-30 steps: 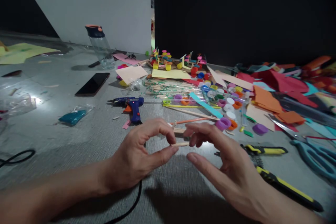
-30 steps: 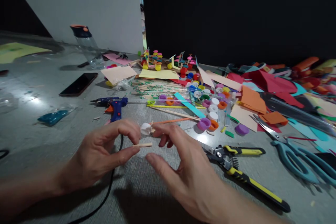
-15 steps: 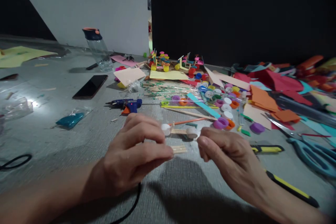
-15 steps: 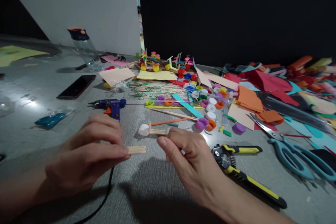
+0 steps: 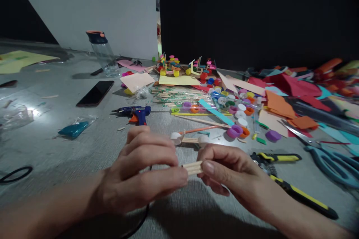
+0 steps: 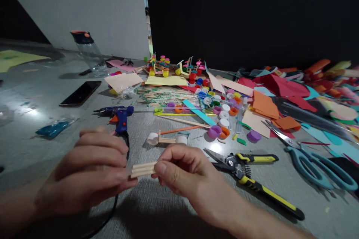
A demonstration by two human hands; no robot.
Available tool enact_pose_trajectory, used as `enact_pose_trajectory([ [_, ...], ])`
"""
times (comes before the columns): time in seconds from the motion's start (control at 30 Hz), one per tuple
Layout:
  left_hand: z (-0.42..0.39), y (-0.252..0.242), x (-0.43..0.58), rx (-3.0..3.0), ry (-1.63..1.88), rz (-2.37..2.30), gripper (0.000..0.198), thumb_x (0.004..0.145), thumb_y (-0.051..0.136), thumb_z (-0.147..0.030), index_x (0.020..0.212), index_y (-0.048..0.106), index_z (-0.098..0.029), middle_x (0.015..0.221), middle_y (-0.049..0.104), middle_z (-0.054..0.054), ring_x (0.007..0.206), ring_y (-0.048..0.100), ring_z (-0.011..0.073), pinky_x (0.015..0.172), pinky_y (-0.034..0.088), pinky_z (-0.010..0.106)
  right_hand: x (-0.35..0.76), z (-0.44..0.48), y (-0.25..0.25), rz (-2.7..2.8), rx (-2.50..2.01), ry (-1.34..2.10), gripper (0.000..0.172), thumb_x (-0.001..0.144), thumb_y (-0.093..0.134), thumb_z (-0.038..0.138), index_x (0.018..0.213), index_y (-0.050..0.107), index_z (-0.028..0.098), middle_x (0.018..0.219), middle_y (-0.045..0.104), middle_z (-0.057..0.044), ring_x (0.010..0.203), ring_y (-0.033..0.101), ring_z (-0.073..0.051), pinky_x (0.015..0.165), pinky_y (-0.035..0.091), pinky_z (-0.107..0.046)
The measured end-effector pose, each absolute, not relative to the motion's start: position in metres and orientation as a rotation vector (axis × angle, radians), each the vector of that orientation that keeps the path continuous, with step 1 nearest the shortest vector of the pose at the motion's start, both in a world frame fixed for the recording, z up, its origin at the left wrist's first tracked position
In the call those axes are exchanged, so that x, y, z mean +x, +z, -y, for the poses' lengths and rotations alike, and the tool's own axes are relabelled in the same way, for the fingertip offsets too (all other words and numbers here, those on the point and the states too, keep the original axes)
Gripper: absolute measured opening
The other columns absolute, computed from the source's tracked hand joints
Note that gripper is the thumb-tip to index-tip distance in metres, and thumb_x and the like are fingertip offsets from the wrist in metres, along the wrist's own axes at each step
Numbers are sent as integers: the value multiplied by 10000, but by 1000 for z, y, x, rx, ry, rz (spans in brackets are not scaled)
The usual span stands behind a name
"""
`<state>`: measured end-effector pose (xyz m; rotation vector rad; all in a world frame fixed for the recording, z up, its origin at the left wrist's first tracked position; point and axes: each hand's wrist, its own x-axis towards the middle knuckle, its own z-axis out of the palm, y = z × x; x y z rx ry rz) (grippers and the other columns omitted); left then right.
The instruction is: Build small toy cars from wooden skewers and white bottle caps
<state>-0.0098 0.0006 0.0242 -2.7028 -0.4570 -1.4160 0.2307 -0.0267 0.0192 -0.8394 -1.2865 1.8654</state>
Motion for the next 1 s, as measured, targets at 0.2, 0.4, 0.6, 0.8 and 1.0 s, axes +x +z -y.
enact_pose_trajectory([
  [0.2,-4,9,2,-3000,-1785,777,531,811,810,-343,1281,600,-215,1097,641,76,1055,599,229,942,507,377,228,30,21,1252,-793,1812,256,950,669,388,809,642,177,686,524,34,556,368,-70,495,247,-243],
  [0.4,8,6,18,-3112,-2089,903,328,818,810,-247,1125,693,-259,972,682,39,978,626,196,918,522,350,219,34,18,1207,-773,1826,282,920,698,404,767,616,181,642,491,43,533,337,-77,489,229,-253],
  [0.6,10,11,20,-3116,-2264,914,197,832,793,-215,1016,733,-250,920,712,33,895,653,175,849,555,335,216,36,16,1256,-790,1847,289,952,647,423,798,639,178,680,522,25,550,364,-81,499,256,-250],
  [0.8,12,14,16,-3162,-2150,922,187,849,775,-213,1026,716,-233,991,717,51,996,671,205,932,547,382,219,29,19,1481,-956,1704,343,911,675,484,772,627,175,648,511,37,561,388,-93,515,287,-248],
  [1.0,8,21,10,-3136,-1979,896,205,842,773,-162,1023,701,-228,932,734,39,962,668,208,918,545,388,225,20,20,1683,-1094,1347,259,949,630,404,806,657,190,680,510,36,615,418,-107,535,317,-239],
])
